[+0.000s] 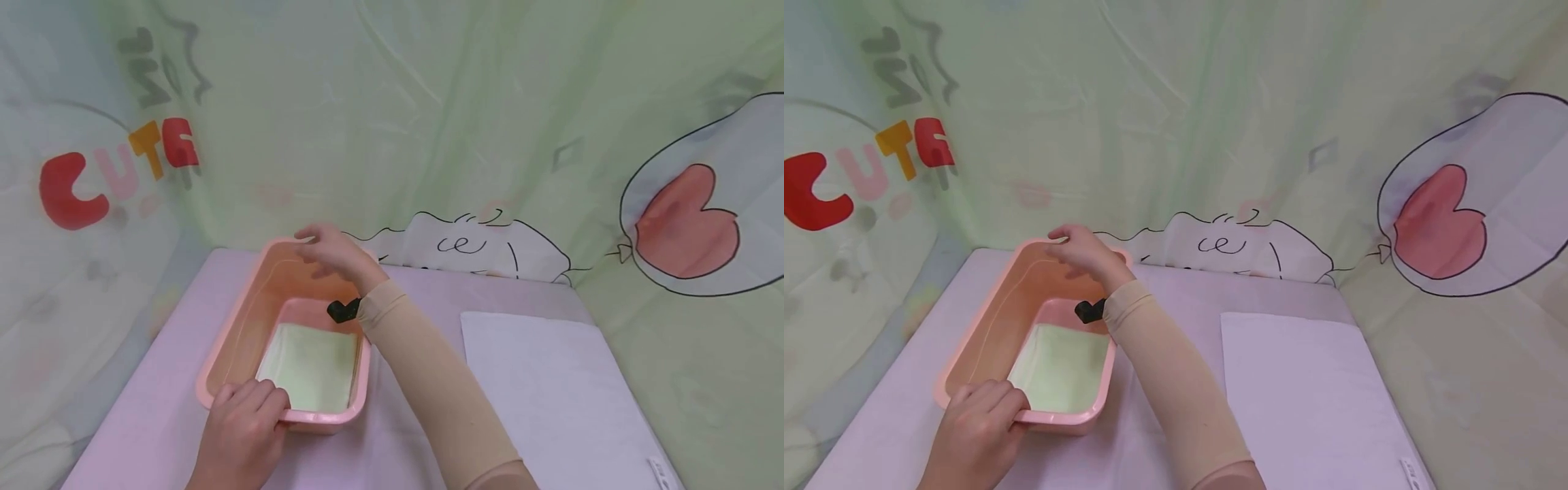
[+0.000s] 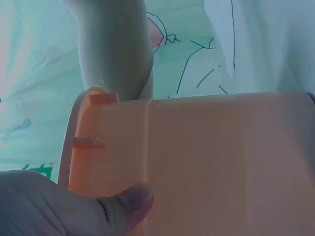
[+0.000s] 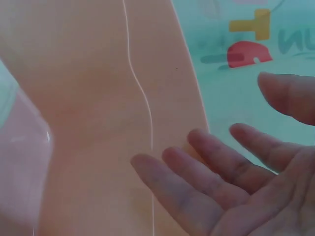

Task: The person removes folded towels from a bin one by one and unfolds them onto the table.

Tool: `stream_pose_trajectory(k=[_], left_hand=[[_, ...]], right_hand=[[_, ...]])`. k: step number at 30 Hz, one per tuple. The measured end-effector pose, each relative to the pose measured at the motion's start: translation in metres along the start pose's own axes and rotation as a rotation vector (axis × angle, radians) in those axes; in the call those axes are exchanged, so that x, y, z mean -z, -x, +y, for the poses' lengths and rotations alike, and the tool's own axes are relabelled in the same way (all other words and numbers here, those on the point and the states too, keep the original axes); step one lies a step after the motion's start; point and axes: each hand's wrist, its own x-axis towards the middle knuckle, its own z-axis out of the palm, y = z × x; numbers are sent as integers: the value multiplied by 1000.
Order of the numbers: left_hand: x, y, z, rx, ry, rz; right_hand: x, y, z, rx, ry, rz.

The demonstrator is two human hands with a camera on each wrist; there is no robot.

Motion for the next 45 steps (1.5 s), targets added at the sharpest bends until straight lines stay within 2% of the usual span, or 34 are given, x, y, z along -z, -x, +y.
stream_pose_trajectory(k=[6, 10, 16, 21, 28, 33, 39, 42, 45], left_hand=[[0, 0, 3, 17, -6, -4], [0, -1, 4, 19, -8, -5], [0, -1, 4, 21, -3, -12], [0, 0, 4, 24, 5, -20], [1, 2, 4, 29, 1, -19], [0, 3, 3, 30, -2, -16], [0, 3, 2, 21, -19, -8], [0, 3, 1, 14, -31, -3], [-1, 3, 1, 13, -26, -2]], right_hand=[[0, -2, 12, -69, 124, -110], [0, -1, 17, -154, 124, -183], [-5, 2, 27, -306, 139, -195], [-7, 2, 30, -392, 162, -233], [-8, -5, 34, -437, 303, -356], [-8, -6, 35, -490, 310, -389], [-9, -10, 32, -620, 320, -460], [-10, -10, 31, -686, 296, -458], [-10, -8, 30, -696, 337, -484]])
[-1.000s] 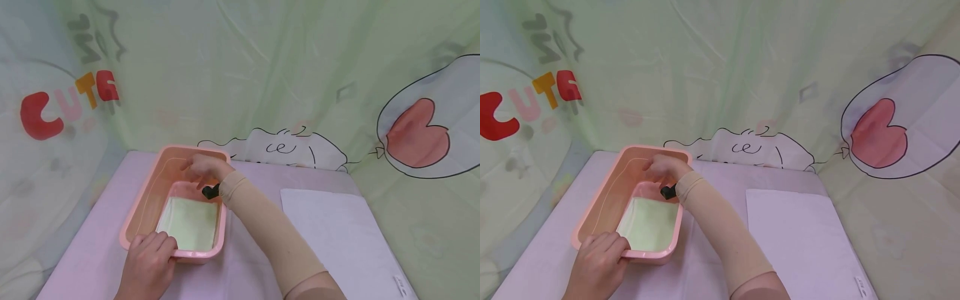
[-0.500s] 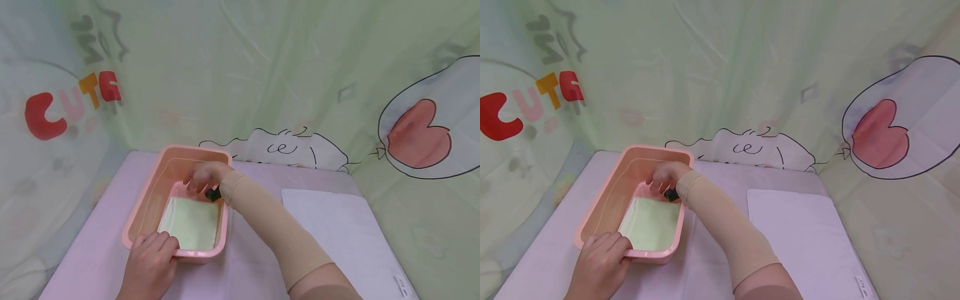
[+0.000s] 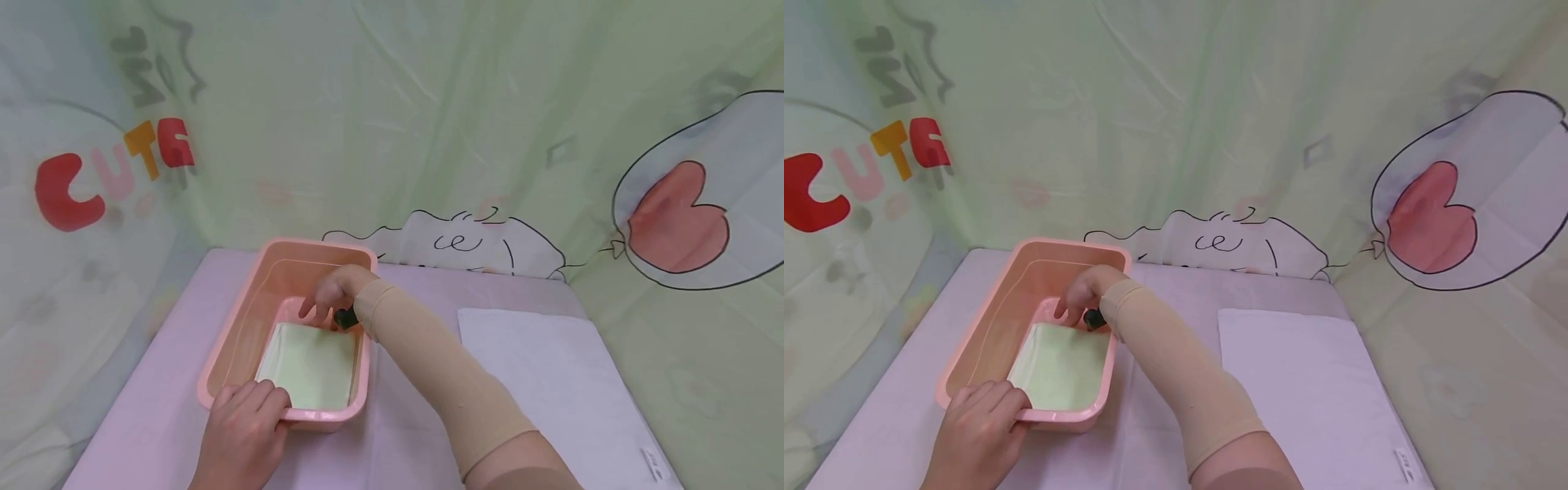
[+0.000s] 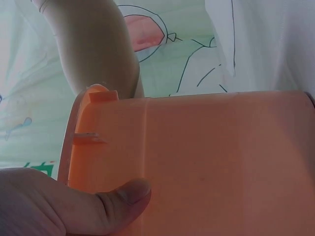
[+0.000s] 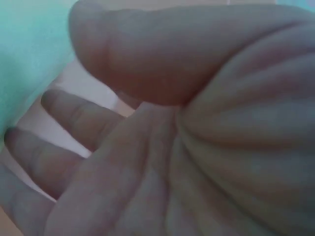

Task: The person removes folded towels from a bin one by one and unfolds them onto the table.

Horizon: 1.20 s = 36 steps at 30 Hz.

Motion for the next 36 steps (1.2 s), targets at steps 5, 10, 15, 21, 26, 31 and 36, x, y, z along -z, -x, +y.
stream_pose_trajectory(k=[5, 10, 15, 21, 26, 31, 36], left_hand=[[1, 0, 2, 7, 17, -7], [1, 0, 2, 16, 20, -13], [0, 1, 1, 12, 20, -5], [0, 0, 1, 12, 17, -8], [1, 0, 2, 17, 19, -17], [1, 0, 2, 15, 20, -15], [1, 0, 1, 14, 18, -6]], right_hand=[[-2, 1, 2, -43, 6, 33], [-3, -1, 2, -98, -35, 22], [-3, -1, 1, -125, -60, -6], [-3, -2, 0, -132, -69, -26], [-2, -6, 0, -130, -42, -36], [-2, -7, 0, -117, -48, -31], [-3, -6, 1, -107, -72, -36]])
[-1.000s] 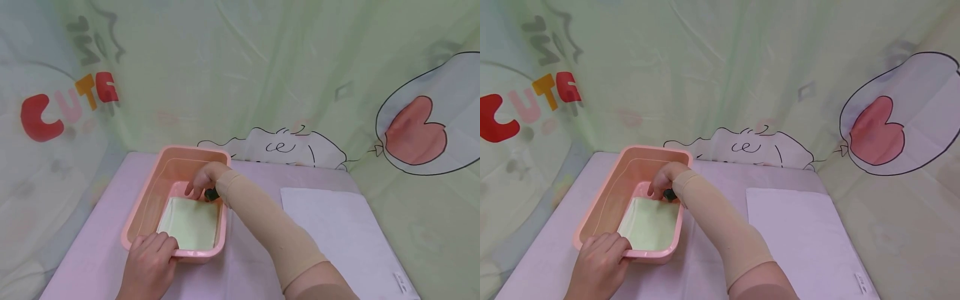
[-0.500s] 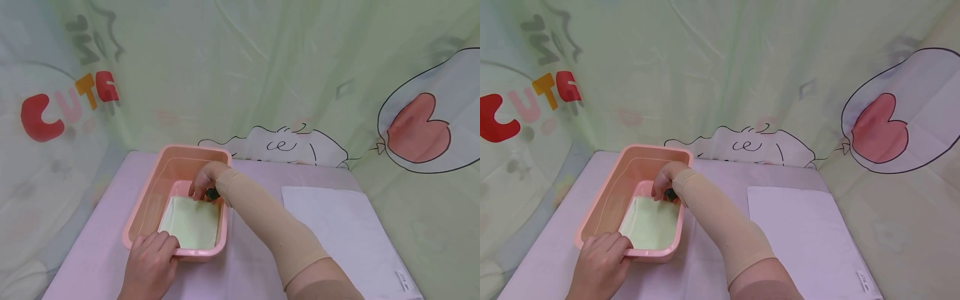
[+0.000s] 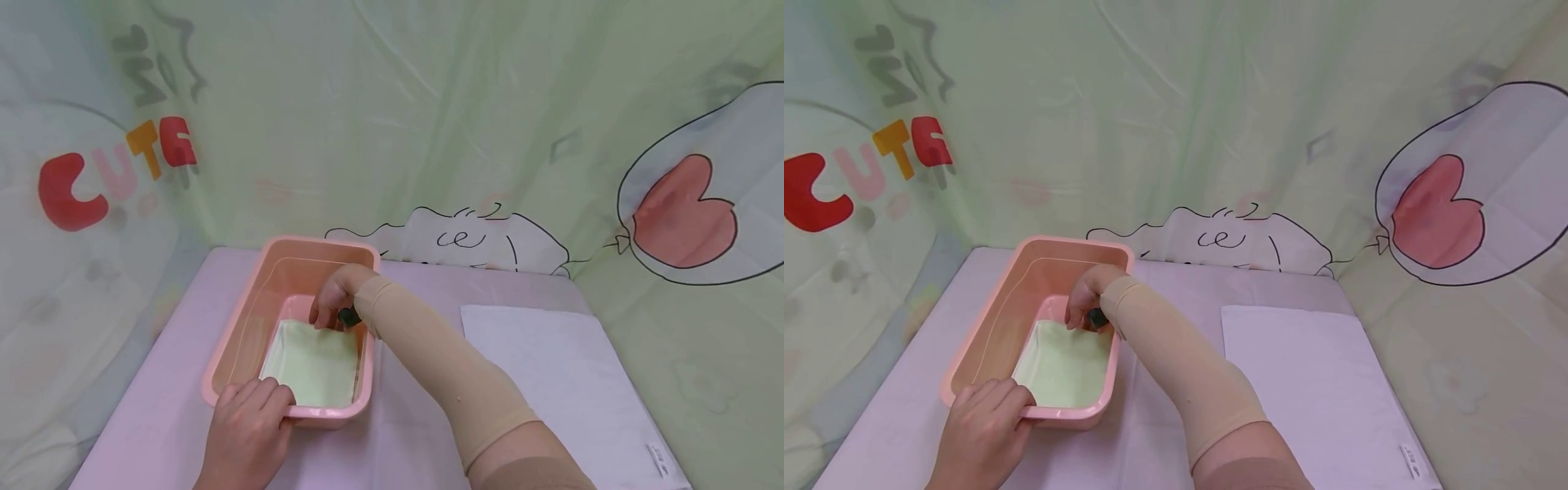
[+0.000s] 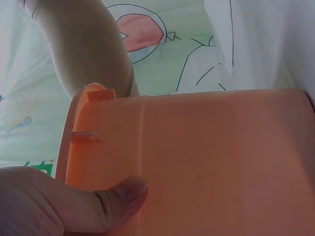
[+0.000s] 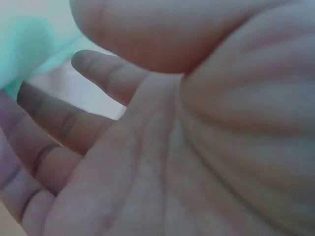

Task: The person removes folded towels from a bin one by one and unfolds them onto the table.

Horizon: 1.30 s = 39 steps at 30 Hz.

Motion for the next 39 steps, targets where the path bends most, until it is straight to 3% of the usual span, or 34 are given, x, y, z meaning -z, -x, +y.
stream_pose_trajectory(k=[4, 13, 21, 28, 32, 39], left_hand=[[0, 0, 0, -1, 3, 4], [-2, 1, -1, -2, -1, 14], [-2, 2, -1, -1, -6, 10], [-1, 0, 0, 5, -7, -6], [-2, -1, 0, -1, -12, 1], [-3, 2, 0, -5, -22, 20]], right_hand=[[-1, 2, 0, -21, -28, -17], [-2, 0, -1, -45, 33, -50], [0, -3, -4, -59, 214, 11], [3, 1, -5, -90, 126, 106], [3, 6, -3, -42, 95, 164], [2, 8, 2, 138, 126, 143]])
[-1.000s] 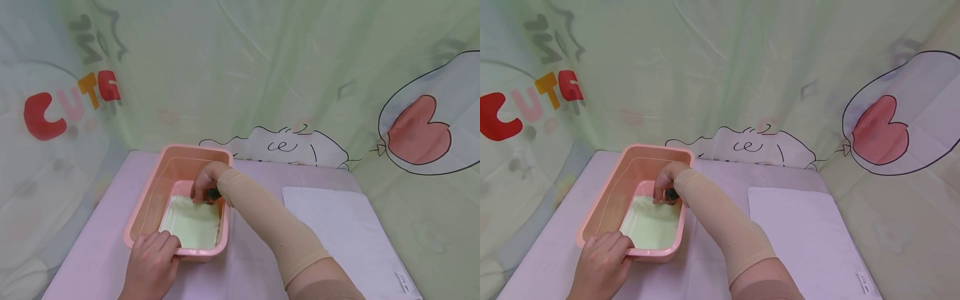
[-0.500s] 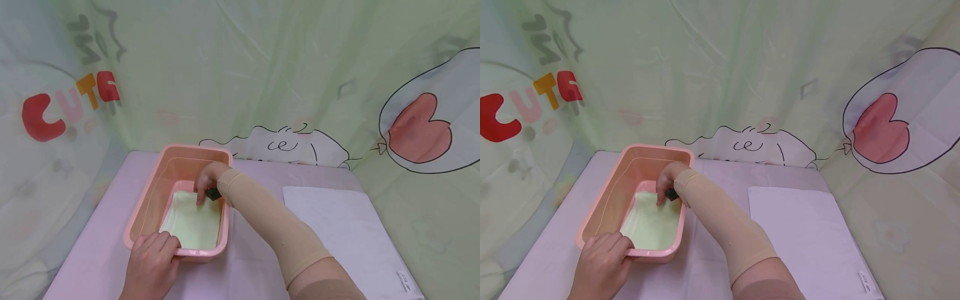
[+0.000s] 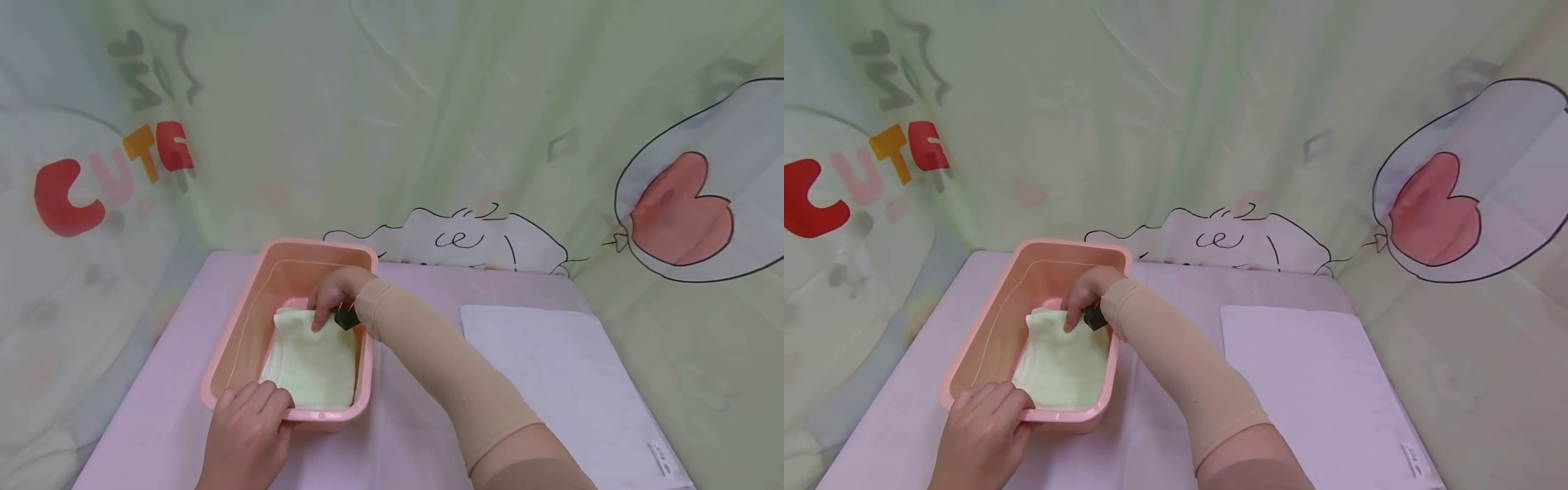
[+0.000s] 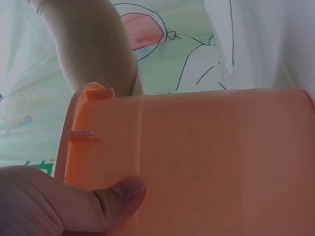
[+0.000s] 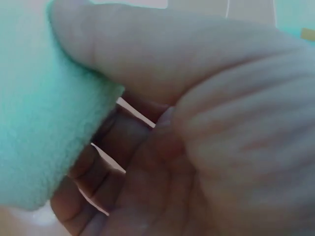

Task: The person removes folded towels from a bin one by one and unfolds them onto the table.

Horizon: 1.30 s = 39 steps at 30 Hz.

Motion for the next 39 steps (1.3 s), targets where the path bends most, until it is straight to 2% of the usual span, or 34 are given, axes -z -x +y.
stream_pose_trajectory(k=[6, 14, 20, 29, 39], left_hand=[[0, 2, 0, 7, 6, -2], [-1, 3, 1, -1, 7, 5], [-1, 3, 0, -6, 3, 14], [1, 1, 1, -6, 7, -10], [-1, 3, -1, -19, -1, -3]], right_hand=[[-2, 1, 3, 68, 42, 61], [-7, 5, 5, 49, -146, 36], [-7, 4, 6, 85, -173, 15], [-2, 1, 3, 245, -66, -85], [1, 8, -6, 329, -40, -78]])
